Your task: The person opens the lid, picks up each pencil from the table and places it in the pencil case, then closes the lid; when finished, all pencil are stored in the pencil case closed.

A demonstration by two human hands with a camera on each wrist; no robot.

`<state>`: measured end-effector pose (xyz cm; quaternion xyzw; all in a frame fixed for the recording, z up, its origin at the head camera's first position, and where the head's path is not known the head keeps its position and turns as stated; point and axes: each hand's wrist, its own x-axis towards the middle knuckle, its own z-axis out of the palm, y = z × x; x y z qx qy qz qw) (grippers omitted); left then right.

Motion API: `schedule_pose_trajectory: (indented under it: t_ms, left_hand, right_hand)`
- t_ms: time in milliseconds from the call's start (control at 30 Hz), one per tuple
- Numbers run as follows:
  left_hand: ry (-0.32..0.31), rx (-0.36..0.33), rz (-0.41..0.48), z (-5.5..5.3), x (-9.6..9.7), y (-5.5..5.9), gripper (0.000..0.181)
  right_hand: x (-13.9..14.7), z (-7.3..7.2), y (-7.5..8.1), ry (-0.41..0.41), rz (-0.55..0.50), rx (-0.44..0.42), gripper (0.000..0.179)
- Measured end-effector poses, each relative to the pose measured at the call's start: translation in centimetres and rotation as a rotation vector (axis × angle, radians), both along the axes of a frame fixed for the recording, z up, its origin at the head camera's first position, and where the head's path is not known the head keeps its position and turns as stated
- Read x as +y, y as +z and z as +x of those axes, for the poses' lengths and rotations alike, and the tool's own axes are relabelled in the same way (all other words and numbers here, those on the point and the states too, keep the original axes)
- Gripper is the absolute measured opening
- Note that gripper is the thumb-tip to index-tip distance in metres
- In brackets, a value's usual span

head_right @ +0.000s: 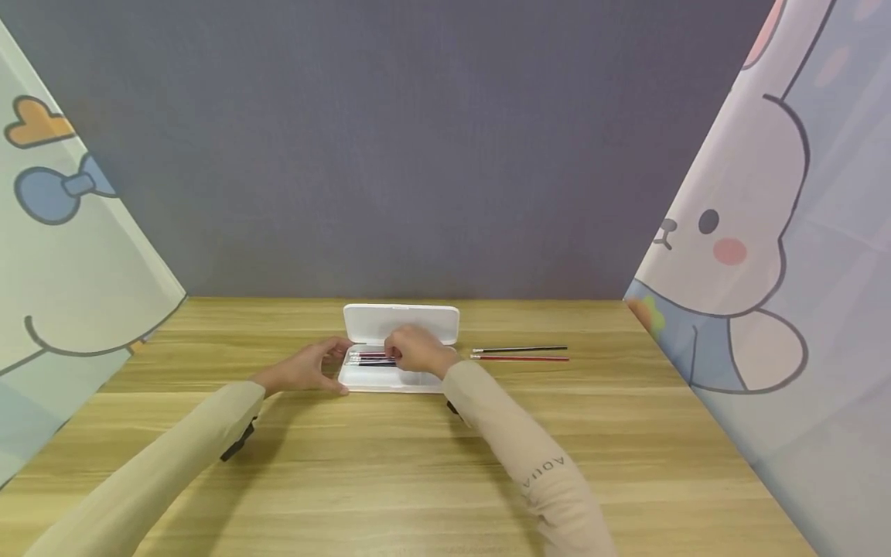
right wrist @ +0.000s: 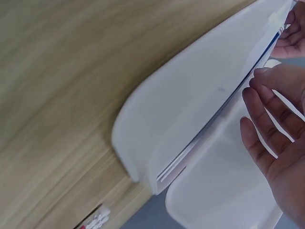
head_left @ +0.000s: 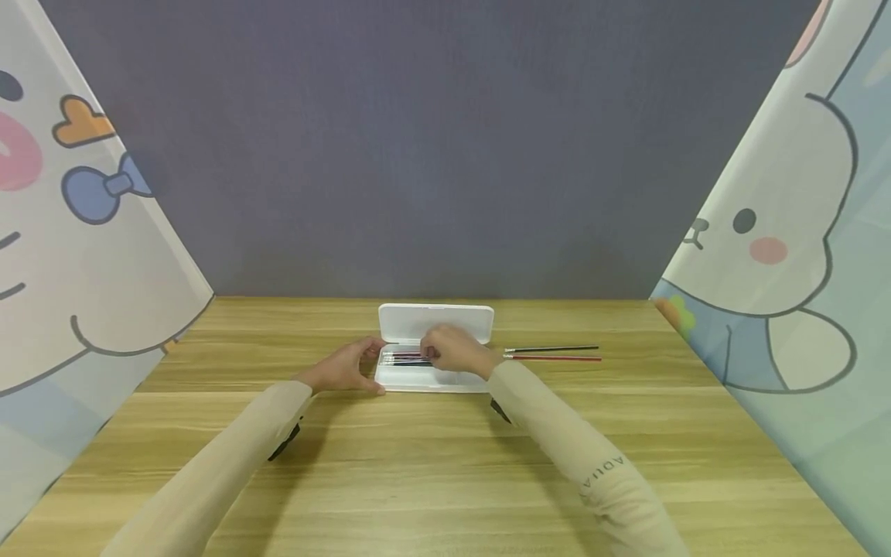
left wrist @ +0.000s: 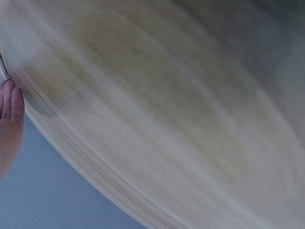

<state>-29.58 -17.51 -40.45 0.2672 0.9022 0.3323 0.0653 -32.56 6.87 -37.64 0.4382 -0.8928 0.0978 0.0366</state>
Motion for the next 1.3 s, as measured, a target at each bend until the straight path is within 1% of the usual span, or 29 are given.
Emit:
schedule_pose_trajectory:
  t_ms: [100, 300, 433, 567, 600, 667, 800, 833, 1033, 1133, 1300]
  left_hand:
    - [-0.001, -0.002, -0.005, 0.0, 0.0, -0.1, 0.079]
    - [-0.004, 0.006, -0.016, 0.2, 0.0, 0.1, 0.079]
    - [0.009, -0.02, -0.01, 0.2, 0.0, 0.1, 0.08]
    - [0.01, -0.034, -0.001, 0.1, -0.2, 0.1, 0.081]
    - [0.008, -0.035, 0.002, 0.1, -0.2, 0.1, 0.08]
    - [0.005, -0.033, 0.007, 0.0, -0.2, 0.0, 0.08]
    - [0.003, -0.029, 0.004, 0.0, -0.3, -0.1, 0.08]
    - [0.001, -0.025, 0.0, 0.0, -0.3, -0.2, 0.08]
    - [-0.002, -0.018, -0.006, -0.1, -0.4, -0.3, 0.081]
    - [0.0, -0.02, -0.006, -0.1, -0.3, -0.3, 0.081]
    - [-0.001, -0.016, -0.009, -0.1, -0.3, -0.3, 0.082]
  right_hand:
    - [0.6, 0.1, 0.2, -0.013, -0.002, -0.007, 0.014]
    - [2.4, 0.4, 0.8, -0.02, -0.04, 0.022, 0.013]
    - [4.0, 0.5, 1.0, -0.042, -0.056, 0.024, 0.011]
    - [5.9, 0.3, 0.9, -0.055, -0.084, -0.017, 0.011]
    - [6.4, 0.3, 0.8, -0.05, -0.095, -0.01, 0.011]
    - [7.2, 0.5, 0.9, -0.07, -0.109, -0.029, 0.012]
    - [8.9, 0.7, 0.9, -0.111, -0.12, -0.024, 0.012]
    - [9.3, 0.7, 0.9, -0.135, -0.113, -0.039, 0.011]
    - [11.5, 0.8, 0.8, -0.204, -0.072, -0.041, 0.01]
    - [12.7, 0.8, 0.6, -0.222, -0.054, -0.035, 0.009]
    - [14.4, 0.7, 0.0, -0.241, -0.065, -0.026, 0.006]
